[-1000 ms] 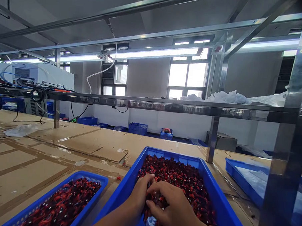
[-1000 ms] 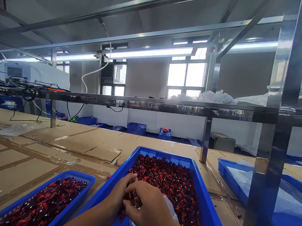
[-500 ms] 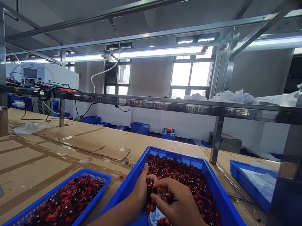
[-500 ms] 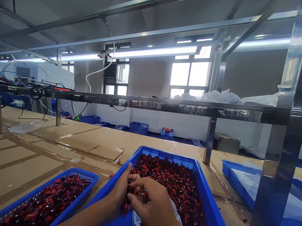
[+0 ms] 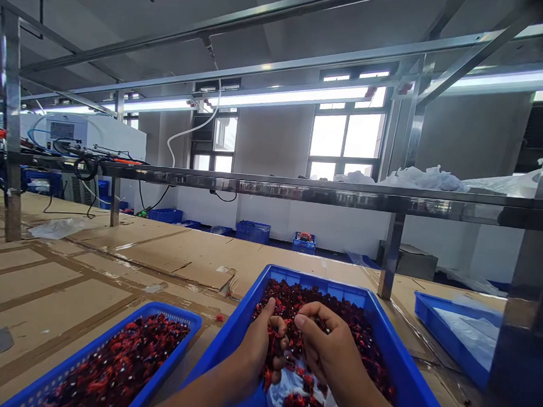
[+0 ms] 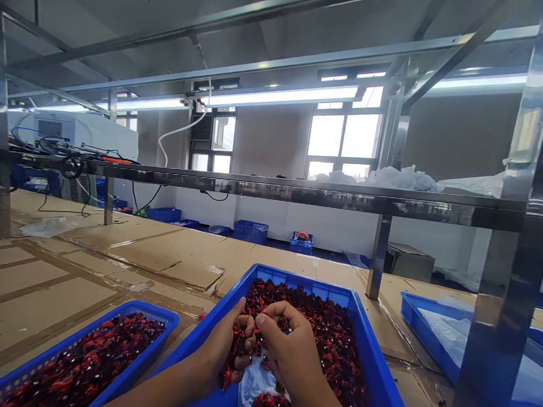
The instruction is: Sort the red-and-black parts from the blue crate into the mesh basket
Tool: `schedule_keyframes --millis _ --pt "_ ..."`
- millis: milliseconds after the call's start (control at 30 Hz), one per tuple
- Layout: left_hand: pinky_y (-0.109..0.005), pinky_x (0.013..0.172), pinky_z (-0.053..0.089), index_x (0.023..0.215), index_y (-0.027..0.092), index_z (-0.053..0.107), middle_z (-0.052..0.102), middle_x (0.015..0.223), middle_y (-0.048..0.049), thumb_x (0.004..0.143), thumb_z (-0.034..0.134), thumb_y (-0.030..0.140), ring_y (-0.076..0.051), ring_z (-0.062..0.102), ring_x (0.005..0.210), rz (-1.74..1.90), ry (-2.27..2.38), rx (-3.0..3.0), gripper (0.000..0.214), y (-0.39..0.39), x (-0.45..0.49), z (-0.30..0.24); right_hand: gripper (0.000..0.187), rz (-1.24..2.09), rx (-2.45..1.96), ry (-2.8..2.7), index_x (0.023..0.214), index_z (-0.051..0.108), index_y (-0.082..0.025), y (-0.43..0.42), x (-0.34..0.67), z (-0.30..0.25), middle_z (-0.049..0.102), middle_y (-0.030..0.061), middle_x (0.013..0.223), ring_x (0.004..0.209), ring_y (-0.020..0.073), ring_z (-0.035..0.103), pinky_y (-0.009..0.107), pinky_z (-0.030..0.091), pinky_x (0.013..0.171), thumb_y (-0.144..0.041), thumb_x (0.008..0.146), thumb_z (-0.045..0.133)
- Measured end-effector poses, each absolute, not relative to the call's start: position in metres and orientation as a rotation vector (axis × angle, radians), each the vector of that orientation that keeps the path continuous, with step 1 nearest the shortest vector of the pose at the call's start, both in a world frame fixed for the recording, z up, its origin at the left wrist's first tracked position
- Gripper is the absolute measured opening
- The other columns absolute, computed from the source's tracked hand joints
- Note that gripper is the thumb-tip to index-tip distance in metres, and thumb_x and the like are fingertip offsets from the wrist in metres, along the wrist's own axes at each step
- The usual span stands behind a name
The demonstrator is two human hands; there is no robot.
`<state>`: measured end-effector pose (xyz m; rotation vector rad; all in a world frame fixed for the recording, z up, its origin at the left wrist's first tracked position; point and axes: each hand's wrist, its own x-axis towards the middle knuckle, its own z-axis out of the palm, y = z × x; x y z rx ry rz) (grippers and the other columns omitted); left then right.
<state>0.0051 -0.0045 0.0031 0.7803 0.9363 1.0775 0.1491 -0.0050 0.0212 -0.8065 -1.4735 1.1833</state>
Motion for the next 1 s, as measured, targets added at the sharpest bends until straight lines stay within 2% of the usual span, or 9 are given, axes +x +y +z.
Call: schedule_keyframes --millis 67,100,167,233,333,433,567,867,1000 --pt "-0.019 0.031 0.022 0.062 0.021 0.043 0.044 0.050 0.0039 0.081 0.034 0.077 -0.008 0.031 0.032 1.067 0.926 0.788 0.060 -0.003 0.004 0.002 0.030 1.607 -0.726 -1.163 0.067 0.052 -0.021 0.002 0.153 0.022 0.041 -0.0065 0.053 0.036 0.0066 0.029 0.018 0.016 0.029 -0.047 0.079 0.060" --pt "-0.019 0.031 0.022 0.062 0.021 0.043 0.044 0.050 0.0039 0.081 0.032 0.078 -0.008 0.031 0.031 1.067 0.925 0.794 0.061 -0.002 0.004 0.001 0.029 1.736 -0.685 -1.065 0.068 0.052 -0.020 0.006 0.156 0.021 0.044 -0.0056 0.056 0.037 0.0061 0.030 0.017 0.012 0.028 -0.046 0.079 0.059" --pt "-0.020 0.032 0.021 0.063 0.021 0.043 0.043 0.050 0.0039 0.082 0.030 0.078 -0.008 0.031 0.032 1.073 0.937 0.800 0.062 -0.001 0.004 0.001 0.025 1.813 -0.673 -1.026 0.073 0.056 -0.019 0.013 0.158 0.016 0.049 -0.0038 0.063 0.040 0.0057 0.036 0.015 0.011 0.028 -0.043 0.079 0.061" --pt "-0.019 0.032 0.021 0.063 0.021 0.043 0.043 0.050 0.0040 0.083 0.028 0.078 -0.008 0.031 0.032 1.081 0.953 0.798 0.062 -0.001 0.005 0.001 0.029 1.742 -0.756 -1.179 0.074 0.058 -0.018 0.016 0.156 0.009 0.049 -0.0051 0.058 0.036 0.0048 0.033 0.015 0.012 0.027 -0.046 0.081 0.062" --pt "-0.020 0.031 0.023 0.065 0.021 0.044 0.041 0.046 0.0046 0.083 0.029 0.078 -0.009 0.031 0.031 1.080 0.992 0.807 0.061 -0.003 0.006 0.001 0.024 1.428 -0.830 -1.562 0.078 0.064 -0.018 0.009 0.147 0.005 0.050 -0.0060 0.052 0.036 0.0069 0.041 0.018 0.030 0.032 -0.042 0.080 0.067" --pt "-0.019 0.030 0.024 0.063 0.021 0.045 0.039 0.042 0.0043 0.080 0.029 0.081 -0.008 0.029 0.031 1.029 1.026 0.830 0.064 -0.004 0.006 0.002 0.013 1.075 -0.740 -1.943 0.094 0.071 -0.021 -0.004 0.144 0.014 0.066 -0.0012 0.066 0.058 0.0152 0.064 0.025 0.049 0.057 -0.024 0.084 0.063" --pt "-0.018 0.029 0.024 0.061 0.022 0.042 0.041 0.041 0.0031 0.079 0.028 0.082 -0.008 0.027 0.031 0.967 1.056 0.818 0.064 -0.002 0.005 0.001 0.023 0.545 -0.682 -2.335 0.101 0.072 -0.027 -0.011 0.154 0.026 0.073 0.0011 0.087 0.081 0.0189 0.067 0.030 0.047 0.078 -0.016 0.086 0.059" --pt "-0.017 0.032 0.023 0.064 0.021 0.043 0.044 0.042 0.0027 0.087 0.033 0.064 -0.008 0.030 0.032 0.987 1.152 0.831 0.050 0.000 0.005 0.004 0.011 -0.240 -0.812 -2.588 0.096 0.064 -0.023 -0.002 0.166 0.025 0.068 -0.0004 0.087 0.078 0.0181 0.065 0.027 0.043 0.065 -0.021 0.085 0.062" --pt "-0.017 0.032 0.024 0.064 0.022 0.042 0.043 0.043 0.0034 0.087 0.035 0.060 -0.008 0.032 0.032 0.992 1.185 0.845 0.046 -0.001 0.008 0.002 0.025 -0.524 -0.834 -2.649 0.112 0.060 -0.018 -0.004 0.159 0.020 0.069 0.0035 0.090 0.075 0.0218 0.066 0.028 0.042 0.057 -0.019 0.087 0.059"
